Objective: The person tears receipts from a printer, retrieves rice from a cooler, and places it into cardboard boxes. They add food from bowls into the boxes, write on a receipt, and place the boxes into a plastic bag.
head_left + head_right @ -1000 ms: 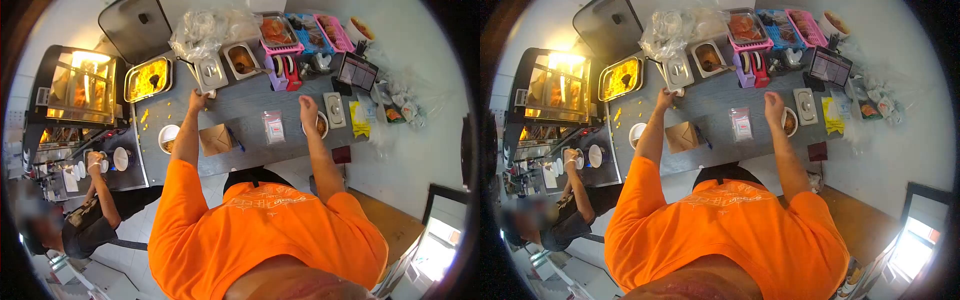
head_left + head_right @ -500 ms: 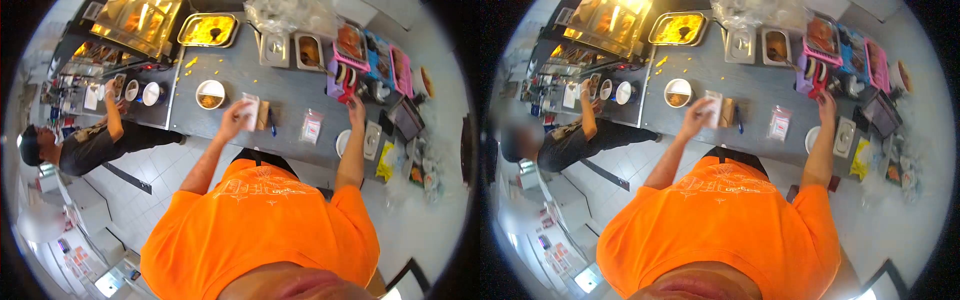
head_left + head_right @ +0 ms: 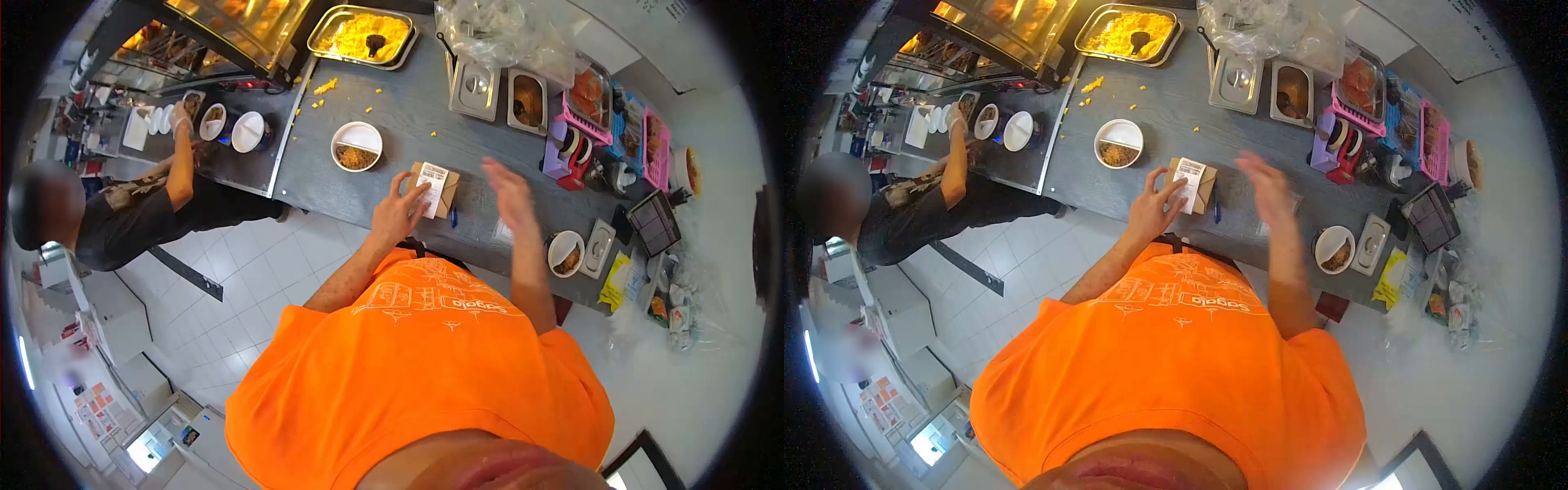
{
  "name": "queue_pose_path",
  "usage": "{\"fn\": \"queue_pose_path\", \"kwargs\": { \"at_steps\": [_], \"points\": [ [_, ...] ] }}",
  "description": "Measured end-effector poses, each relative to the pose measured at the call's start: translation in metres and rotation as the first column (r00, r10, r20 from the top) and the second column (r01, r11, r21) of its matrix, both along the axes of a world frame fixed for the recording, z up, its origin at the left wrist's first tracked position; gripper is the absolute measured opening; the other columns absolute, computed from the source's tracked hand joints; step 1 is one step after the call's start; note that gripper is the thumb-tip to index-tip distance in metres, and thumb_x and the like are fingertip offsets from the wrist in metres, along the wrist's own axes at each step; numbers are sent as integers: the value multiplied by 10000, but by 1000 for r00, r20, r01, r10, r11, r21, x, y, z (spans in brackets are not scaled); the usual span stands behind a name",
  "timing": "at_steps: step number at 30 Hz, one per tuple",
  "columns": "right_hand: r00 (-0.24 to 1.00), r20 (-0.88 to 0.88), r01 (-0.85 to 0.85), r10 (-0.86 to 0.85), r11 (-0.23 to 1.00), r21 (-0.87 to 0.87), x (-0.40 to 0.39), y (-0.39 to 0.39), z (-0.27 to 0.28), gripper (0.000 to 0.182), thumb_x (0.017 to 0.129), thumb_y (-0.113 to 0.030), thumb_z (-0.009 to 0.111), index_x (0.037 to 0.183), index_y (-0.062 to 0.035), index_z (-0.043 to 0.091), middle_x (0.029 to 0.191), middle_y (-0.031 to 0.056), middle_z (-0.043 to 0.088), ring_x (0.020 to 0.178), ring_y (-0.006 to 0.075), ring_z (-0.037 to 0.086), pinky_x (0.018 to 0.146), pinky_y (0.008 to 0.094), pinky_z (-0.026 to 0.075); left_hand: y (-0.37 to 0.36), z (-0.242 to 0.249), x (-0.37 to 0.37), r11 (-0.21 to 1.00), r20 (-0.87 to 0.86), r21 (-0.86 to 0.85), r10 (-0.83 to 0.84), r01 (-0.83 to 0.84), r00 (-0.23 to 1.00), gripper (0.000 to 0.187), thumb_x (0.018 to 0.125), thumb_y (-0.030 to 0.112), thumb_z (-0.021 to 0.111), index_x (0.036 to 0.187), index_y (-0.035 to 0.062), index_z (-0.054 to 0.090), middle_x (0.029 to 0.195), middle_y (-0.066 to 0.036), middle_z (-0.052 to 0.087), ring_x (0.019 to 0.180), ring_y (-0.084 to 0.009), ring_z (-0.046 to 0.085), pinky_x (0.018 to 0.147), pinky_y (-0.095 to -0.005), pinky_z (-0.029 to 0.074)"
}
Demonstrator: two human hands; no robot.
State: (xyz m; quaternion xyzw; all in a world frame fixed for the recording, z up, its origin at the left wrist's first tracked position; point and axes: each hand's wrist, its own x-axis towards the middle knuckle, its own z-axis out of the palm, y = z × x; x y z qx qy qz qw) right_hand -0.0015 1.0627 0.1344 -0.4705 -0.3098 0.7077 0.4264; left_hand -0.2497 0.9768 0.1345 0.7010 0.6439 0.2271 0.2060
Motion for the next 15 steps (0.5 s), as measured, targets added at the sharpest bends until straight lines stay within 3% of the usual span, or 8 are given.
{"fn": "queue_pose_path", "kwargs": {
  "at_steps": [2,6,8,10,11,12,14,15],
  "points": [
    [985,107,-150,134,976,160,-55,-4,-1,263,865,-192,629,1064,-33,695,1261,99,575,1245,192,437,1049,337,284,2,-3,-2,1000,16,21,-17,16,1000,373,823,303,669,1183,226,614,1323,-103,428,715,-295,656,599,-399,544],
    [939,325,-136,115,990,42,-98,0,-40,272,850,-202,656,1057,-31,701,1288,135,549,1248,202,437,1030,321,312,2,-12,-8,992,17,104,-67,65,998,403,811,297,682,1200,223,605,1294,-98,453,679,-278,647,589,-389,542],
    [800,596,-161,67,981,106,-97,2,-45,279,827,-199,688,1038,-17,703,1286,145,547,1270,206,411,1006,332,341,1,-16,-10,993,46,86,-86,82,995,408,807,297,684,1201,229,604,1287,-96,459,681,-287,649,590,-394,543],
    [835,551,-99,-1,983,153,-86,8,-88,241,817,-208,696,992,-44,718,1296,143,529,1234,232,434,983,355,365,3,-13,-15,991,56,93,-105,100,993,411,804,306,685,1201,240,604,1258,-90,479,681,-306,655,592,-399,547],
    [863,499,-17,-82,982,190,-94,11,-86,205,807,-218,704,947,-71,733,1306,140,510,1199,259,458,960,378,389,3,-13,-17,994,55,95,-63,58,997,411,804,306,685,1201,240,604,1258,-90,479,681,-306,655,592,-399,547],
    [865,499,-63,-44,979,195,-98,13,-82,205,807,-218,704,947,-71,733,1306,140,510,1199,259,458,960,378,389,5,-13,-18,994,70,70,-90,85,993,411,804,313,683,1200,240,604,1249,-88,482,681,-310,656,595,-401,548],
    [732,655,-78,-188,932,354,-112,6,-11,190,796,-215,707,934,-86,724,1239,141,540,1178,299,461,956,400,390,7,-18,-23,990,103,73,-128,121,986,418,803,345,679,1199,235,603,1230,-86,488,683,-318,657,601,-407,550],
    [734,657,-110,-172,925,365,-109,9,-18,190,796,-216,707,934,-86,724,1239,141,540,1178,299,461,956,400,390,10,-18,-25,992,108,85,-98,89,989,418,803,345,679,1199,235,603,1230,-86,488,683,-318,657,601,-407,550]
  ]
}}
